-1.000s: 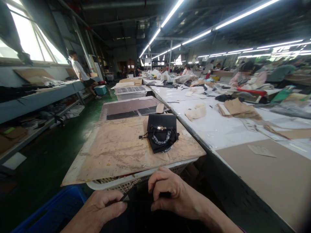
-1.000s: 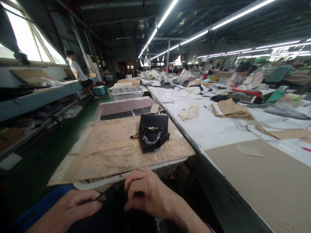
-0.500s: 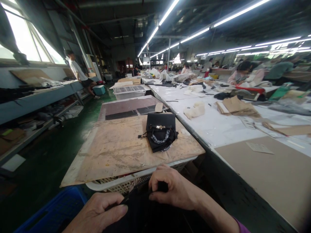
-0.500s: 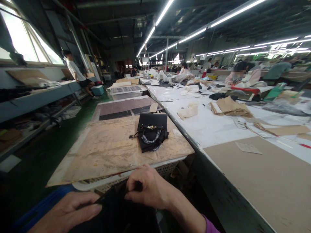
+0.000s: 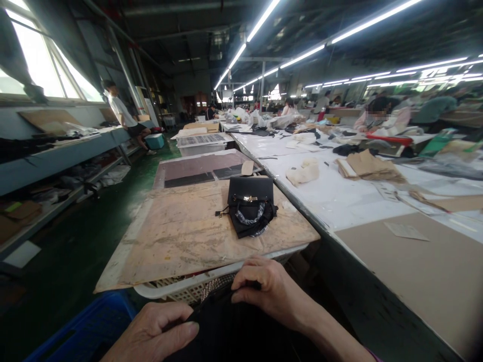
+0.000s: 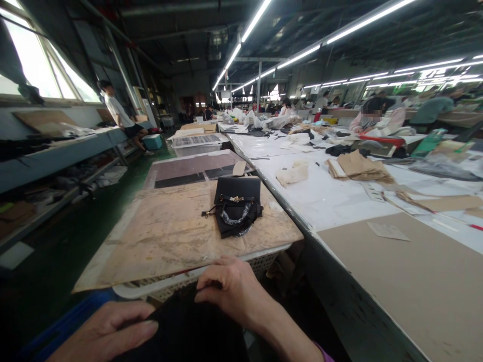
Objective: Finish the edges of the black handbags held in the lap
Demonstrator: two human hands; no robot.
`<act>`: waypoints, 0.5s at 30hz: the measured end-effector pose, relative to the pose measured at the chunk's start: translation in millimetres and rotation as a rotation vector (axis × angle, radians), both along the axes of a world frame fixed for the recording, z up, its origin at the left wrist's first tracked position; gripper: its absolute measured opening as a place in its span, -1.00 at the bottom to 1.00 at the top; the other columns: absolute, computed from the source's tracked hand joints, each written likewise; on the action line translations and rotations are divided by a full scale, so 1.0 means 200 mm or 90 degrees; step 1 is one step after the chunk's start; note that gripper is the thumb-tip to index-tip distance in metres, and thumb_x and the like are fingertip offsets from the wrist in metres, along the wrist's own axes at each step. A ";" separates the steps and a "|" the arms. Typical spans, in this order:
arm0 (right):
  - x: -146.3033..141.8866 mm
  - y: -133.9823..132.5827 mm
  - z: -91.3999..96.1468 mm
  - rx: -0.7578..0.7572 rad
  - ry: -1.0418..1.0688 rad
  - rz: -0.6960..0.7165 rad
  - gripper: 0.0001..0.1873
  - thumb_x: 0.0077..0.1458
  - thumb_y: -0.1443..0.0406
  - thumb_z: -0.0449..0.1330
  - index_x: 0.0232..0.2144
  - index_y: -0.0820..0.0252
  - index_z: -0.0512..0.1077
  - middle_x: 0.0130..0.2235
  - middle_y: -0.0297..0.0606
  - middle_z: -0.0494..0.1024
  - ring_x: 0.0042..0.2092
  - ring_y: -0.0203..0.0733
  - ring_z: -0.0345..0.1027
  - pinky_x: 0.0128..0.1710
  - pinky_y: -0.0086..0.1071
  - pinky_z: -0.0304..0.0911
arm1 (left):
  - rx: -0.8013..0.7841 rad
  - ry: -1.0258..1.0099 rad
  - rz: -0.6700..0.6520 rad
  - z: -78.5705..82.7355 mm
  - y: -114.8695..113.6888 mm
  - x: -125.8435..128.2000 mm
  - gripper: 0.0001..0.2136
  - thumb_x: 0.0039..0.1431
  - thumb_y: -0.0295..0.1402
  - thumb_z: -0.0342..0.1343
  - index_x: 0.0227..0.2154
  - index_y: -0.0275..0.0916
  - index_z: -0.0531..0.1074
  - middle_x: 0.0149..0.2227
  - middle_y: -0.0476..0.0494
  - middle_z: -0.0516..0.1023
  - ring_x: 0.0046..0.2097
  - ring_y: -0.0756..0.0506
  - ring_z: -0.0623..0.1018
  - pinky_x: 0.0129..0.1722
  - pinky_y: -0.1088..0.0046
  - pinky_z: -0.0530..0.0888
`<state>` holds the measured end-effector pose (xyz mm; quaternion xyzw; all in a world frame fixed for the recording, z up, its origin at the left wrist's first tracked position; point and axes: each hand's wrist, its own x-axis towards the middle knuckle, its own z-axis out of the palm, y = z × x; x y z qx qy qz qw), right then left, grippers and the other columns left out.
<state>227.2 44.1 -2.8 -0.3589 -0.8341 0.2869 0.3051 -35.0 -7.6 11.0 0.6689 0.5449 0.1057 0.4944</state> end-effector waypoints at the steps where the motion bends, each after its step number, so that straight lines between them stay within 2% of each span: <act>1: 0.00 0.00 0.00 -0.014 -0.002 0.001 -0.91 0.03 0.35 0.42 -0.41 0.20 0.56 -0.37 -0.36 0.53 -0.25 -0.29 0.39 -0.24 -0.48 0.18 | 0.000 -0.001 0.001 0.00 0.00 0.00 -0.64 0.26 -0.03 0.01 -0.34 -0.18 0.57 -0.35 0.00 0.57 -0.26 -0.09 0.49 -0.29 0.50 0.36; 5: 0.00 0.00 0.02 -0.066 -0.017 -0.021 -0.93 0.09 0.38 0.36 -0.40 0.17 0.54 -0.34 -0.38 0.49 -0.22 -0.27 0.36 -0.21 -0.44 0.17 | 0.004 0.003 0.007 0.00 0.00 0.02 -0.65 0.25 -0.05 0.03 -0.40 -0.21 0.54 -0.38 0.00 0.53 -0.28 -0.08 0.48 -0.30 0.50 0.33; 8: -0.01 0.00 0.01 -0.102 0.002 -0.068 -0.87 0.03 0.37 0.39 -0.48 0.19 0.50 -0.34 -0.37 0.44 -0.19 -0.23 0.35 -0.20 -0.40 0.18 | -0.006 -0.018 0.024 0.00 -0.01 0.03 -0.64 0.23 -0.06 0.04 -0.46 -0.24 0.49 -0.43 0.02 0.48 -0.32 -0.06 0.46 -0.34 0.50 0.31; 13: -0.04 0.02 -0.04 -0.176 0.137 -0.067 -0.79 -0.08 0.45 0.41 -0.58 0.24 0.44 -0.13 -0.31 0.48 -0.08 -0.22 0.40 -0.05 -0.38 0.21 | -0.029 -0.048 0.032 -0.02 -0.02 0.02 -0.67 0.23 -0.08 0.06 -0.42 -0.24 0.50 -0.41 0.02 0.48 -0.31 -0.07 0.46 -0.33 0.49 0.31; 15: -0.04 0.03 -0.05 -0.226 0.170 -0.056 -0.79 -0.06 0.45 0.38 -0.59 0.24 0.42 -0.14 -0.31 0.54 -0.10 -0.22 0.44 -0.07 -0.39 0.23 | -0.031 -0.049 0.036 -0.01 -0.02 0.02 -0.67 0.23 -0.08 0.06 -0.42 -0.24 0.51 -0.40 0.02 0.50 -0.30 -0.08 0.47 -0.32 0.49 0.32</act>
